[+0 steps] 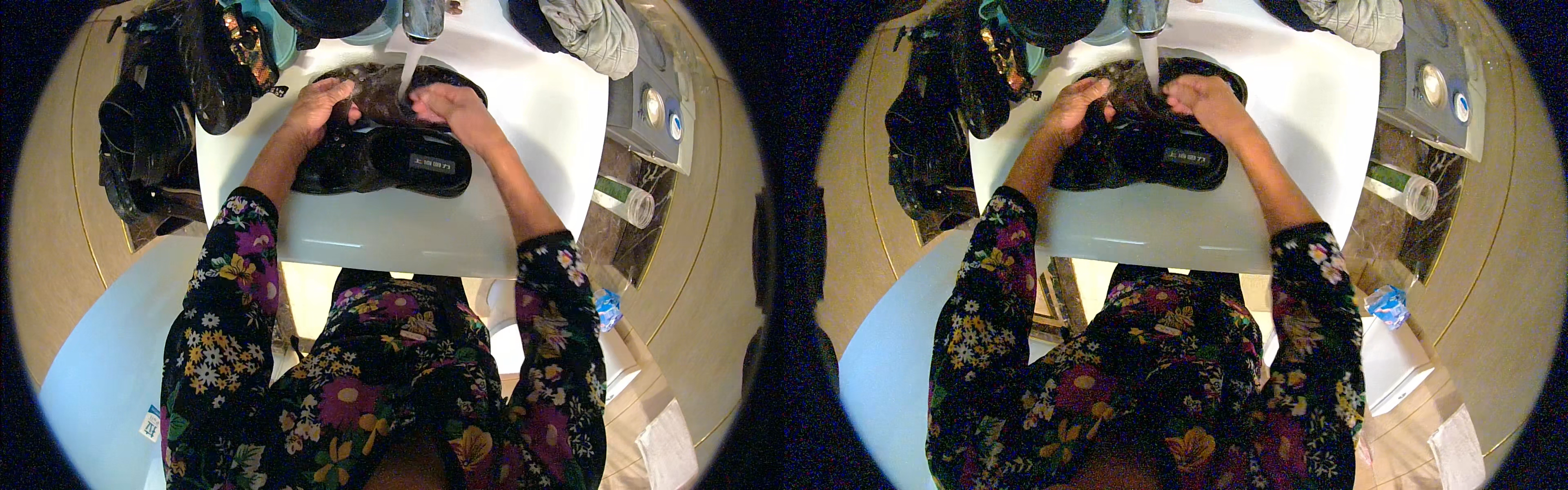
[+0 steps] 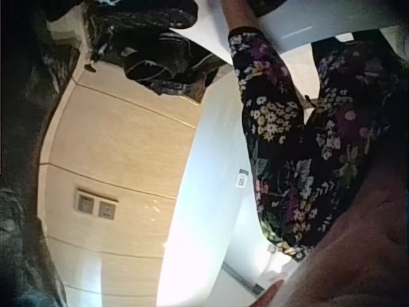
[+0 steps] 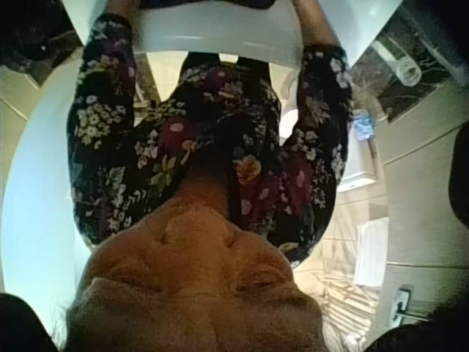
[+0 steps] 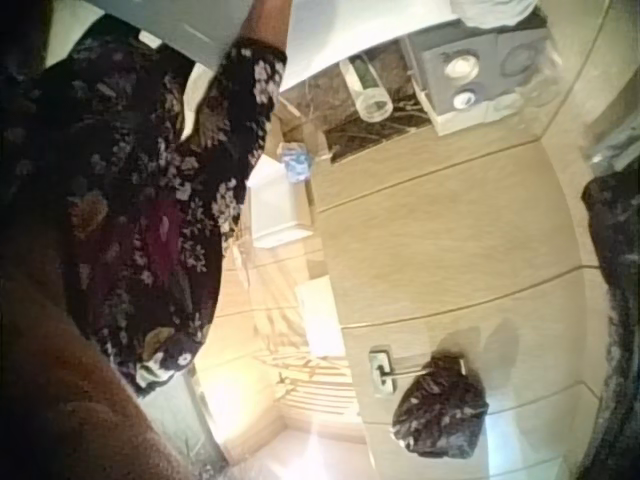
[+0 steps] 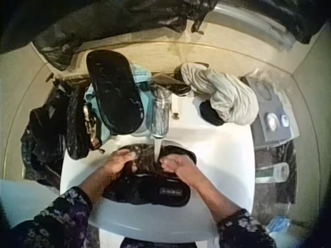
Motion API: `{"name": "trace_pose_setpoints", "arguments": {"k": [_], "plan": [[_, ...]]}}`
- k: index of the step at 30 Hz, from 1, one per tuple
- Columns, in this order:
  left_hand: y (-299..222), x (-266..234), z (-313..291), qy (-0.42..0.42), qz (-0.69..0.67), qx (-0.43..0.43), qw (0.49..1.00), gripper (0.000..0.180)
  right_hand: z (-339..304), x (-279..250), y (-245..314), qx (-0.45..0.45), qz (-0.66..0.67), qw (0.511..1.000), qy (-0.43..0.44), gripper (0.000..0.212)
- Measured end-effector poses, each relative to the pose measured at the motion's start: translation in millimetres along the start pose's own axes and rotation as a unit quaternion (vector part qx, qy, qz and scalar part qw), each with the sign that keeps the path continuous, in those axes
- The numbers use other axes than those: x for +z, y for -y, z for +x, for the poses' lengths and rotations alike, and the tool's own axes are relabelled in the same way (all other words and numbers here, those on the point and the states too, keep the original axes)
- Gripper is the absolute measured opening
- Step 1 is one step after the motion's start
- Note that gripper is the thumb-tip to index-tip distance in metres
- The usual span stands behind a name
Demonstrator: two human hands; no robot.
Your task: The person washes multiple pairs of slippers in a bathroom sink. They scrub each slipper with soapy water, rinse them under the tap, and place them aside. The person also rinses their hands and the sink basin during the process.
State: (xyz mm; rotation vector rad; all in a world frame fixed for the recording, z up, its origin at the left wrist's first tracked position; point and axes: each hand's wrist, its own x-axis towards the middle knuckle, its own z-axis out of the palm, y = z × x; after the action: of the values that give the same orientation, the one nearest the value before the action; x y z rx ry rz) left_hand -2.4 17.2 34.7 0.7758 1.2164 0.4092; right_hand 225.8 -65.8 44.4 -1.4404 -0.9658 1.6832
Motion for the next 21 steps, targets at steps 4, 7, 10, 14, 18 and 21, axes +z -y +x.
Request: {"name": "trace_pose_setpoints", "arguments": {"k": [4,7,10,14,18,21], "plan": [[-2.9,0.5,2.0,0.008,-0.071,0.01,0.997,0.031,-26.0,-12.0,-18.3,-0.255,-0.311,0.915,-0.025,0.022],[-13.0,-5.0,2.2,0.034,-0.058,-0.035,0.997,0.028,-29.6,-12.9,-12.3,-0.296,-0.409,0.86,-0.074,0.02],[-19.3,-10.6,13.4,0.037,-0.1,-0.076,0.991,0.024,-31.3,-18.0,1.4,-0.29,-0.468,0.831,-0.077,0.019],[-25.7,-11.1,14.5,0.01,-0.062,-0.088,0.994,0.023,-30.4,-21.5,5.1,-0.289,-0.478,0.825,-0.089,0.018],[-22.4,-12.9,18.1,0.017,-0.064,-0.09,0.994,0.023,-25.1,-26.7,-3.2,-0.29,-0.423,0.852,-0.102,0.013],[-17.1,-15.7,18.6,0.027,-0.067,-0.08,0.994,0.025,-27.5,-25.1,3.8,-0.282,-0.413,0.861,-0.092,0.013]]}}
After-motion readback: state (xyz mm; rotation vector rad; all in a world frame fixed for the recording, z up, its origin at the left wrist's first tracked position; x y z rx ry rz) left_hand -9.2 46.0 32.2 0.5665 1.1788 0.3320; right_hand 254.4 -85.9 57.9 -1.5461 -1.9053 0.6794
